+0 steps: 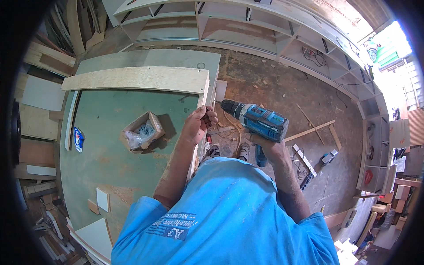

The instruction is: The person uses a power drill to drive screws into a wooden board to secure it to a frame, then picks up and positions a smaller wooden board against the frame.

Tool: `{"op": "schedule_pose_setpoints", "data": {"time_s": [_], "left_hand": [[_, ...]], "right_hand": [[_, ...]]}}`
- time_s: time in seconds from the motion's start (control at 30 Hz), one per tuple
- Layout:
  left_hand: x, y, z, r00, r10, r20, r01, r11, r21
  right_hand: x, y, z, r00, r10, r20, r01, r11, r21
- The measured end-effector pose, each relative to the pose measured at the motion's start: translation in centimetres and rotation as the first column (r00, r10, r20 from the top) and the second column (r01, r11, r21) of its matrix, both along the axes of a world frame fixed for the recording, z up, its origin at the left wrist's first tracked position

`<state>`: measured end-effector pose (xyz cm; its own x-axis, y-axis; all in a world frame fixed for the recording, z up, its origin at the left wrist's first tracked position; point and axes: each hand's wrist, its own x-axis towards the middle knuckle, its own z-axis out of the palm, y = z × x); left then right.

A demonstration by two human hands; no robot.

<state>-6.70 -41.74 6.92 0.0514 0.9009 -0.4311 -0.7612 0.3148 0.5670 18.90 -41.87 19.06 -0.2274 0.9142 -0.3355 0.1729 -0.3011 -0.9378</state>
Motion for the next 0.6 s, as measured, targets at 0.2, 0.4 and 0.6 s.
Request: {"op": "schedule_pose_setpoints", "data": {"time_s": [0.2, 0.4, 0.6], "left_hand": [[-0.1, 0.6, 0.5, 0.996, 0.063, 0.056, -0.065, 0.997, 0.032], [-0.3, 2.5, -0.4, 0.981, 0.186, -0.061, -0.191, 0.977, -0.091], [0.4, 3.3, 0.1, 0.952, 0.305, 0.042, -0.297, 0.945, -0.134]], "right_hand": [[-0.4, -0.4, 0.6, 0.996, -0.089, -0.003, 0.089, 0.996, 0.022], [-0.2, -0.4, 0.2, 0.999, -0.052, 0.004, 0.052, 0.998, 0.043], [1.0, 0.0, -1.6, 0.993, 0.110, 0.052, -0.118, 0.977, 0.178]]}}
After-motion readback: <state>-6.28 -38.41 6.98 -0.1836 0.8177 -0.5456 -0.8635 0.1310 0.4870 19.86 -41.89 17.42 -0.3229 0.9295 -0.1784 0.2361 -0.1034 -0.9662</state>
